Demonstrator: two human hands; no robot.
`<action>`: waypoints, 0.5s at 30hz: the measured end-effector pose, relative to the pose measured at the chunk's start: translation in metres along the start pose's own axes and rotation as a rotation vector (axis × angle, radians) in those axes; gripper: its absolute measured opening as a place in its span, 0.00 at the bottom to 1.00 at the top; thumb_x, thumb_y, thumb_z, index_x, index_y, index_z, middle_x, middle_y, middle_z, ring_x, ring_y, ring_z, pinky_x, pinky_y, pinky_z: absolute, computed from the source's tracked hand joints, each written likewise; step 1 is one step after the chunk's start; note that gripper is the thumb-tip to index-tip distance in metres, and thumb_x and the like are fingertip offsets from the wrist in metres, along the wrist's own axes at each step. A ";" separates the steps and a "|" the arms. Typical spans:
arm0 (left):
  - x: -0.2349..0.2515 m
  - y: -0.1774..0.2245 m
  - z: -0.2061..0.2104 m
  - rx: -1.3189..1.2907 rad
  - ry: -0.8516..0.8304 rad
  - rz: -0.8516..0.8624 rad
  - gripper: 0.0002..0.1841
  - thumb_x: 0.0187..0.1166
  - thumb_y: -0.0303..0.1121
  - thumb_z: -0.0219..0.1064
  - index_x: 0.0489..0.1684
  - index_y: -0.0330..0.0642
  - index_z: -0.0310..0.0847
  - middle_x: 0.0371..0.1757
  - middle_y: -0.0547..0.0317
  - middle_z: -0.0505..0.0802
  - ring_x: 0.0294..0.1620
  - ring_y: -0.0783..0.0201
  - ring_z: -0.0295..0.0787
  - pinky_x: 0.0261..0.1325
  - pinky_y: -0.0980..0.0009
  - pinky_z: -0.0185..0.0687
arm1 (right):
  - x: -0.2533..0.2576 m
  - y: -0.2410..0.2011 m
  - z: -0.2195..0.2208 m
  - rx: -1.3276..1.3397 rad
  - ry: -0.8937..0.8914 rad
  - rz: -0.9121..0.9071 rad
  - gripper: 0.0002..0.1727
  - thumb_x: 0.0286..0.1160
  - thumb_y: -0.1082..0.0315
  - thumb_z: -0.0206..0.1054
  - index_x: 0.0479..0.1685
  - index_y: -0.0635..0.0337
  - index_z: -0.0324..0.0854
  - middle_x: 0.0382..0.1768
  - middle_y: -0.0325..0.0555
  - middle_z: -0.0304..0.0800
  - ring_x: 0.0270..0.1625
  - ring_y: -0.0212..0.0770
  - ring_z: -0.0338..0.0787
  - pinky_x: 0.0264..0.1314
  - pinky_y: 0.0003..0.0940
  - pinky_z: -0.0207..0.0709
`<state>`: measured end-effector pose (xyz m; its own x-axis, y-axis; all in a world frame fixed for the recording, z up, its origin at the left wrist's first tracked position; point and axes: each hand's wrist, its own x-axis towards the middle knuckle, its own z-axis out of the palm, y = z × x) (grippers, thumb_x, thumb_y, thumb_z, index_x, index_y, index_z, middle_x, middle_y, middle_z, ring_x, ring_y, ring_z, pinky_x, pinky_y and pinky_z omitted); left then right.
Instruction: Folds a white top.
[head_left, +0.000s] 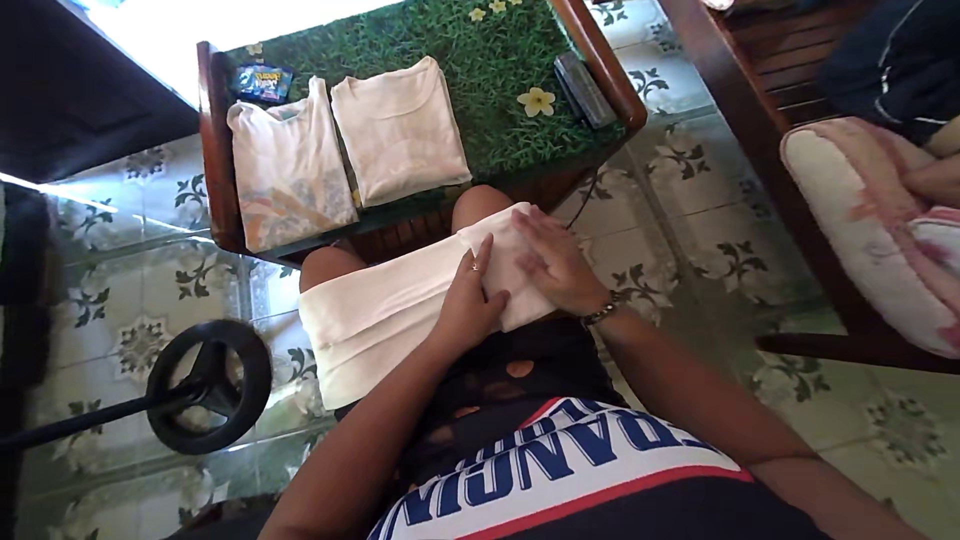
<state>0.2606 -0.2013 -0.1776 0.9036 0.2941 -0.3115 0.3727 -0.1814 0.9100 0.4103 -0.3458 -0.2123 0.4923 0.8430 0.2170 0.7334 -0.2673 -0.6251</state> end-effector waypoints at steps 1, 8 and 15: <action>0.000 -0.003 0.001 0.010 0.001 0.002 0.47 0.77 0.30 0.71 0.97 0.51 0.43 0.91 0.40 0.60 0.66 0.55 0.87 0.65 0.60 0.87 | -0.001 0.003 0.007 -0.018 -0.062 0.026 0.35 0.89 0.42 0.46 0.89 0.51 0.65 0.91 0.43 0.61 0.95 0.55 0.51 0.90 0.66 0.47; 0.008 -0.002 -0.005 0.054 -0.028 -0.045 0.51 0.75 0.34 0.74 0.96 0.44 0.39 0.91 0.37 0.60 0.77 0.48 0.79 0.76 0.53 0.79 | -0.002 0.008 0.011 0.025 -0.131 0.147 0.40 0.87 0.35 0.42 0.93 0.45 0.58 0.96 0.47 0.45 0.96 0.57 0.42 0.91 0.69 0.44; 0.005 0.010 -0.008 0.192 -0.059 -0.078 0.51 0.75 0.36 0.75 0.96 0.44 0.41 0.93 0.39 0.56 0.84 0.44 0.71 0.82 0.48 0.70 | -0.003 -0.006 -0.034 0.531 -0.152 0.769 0.34 0.81 0.58 0.68 0.85 0.59 0.64 0.61 0.55 0.88 0.55 0.42 0.91 0.59 0.41 0.87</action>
<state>0.2670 -0.1948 -0.1676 0.8791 0.2594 -0.3999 0.4704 -0.3369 0.8156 0.4209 -0.3629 -0.1837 0.6581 0.5856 -0.4732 -0.0948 -0.5590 -0.8237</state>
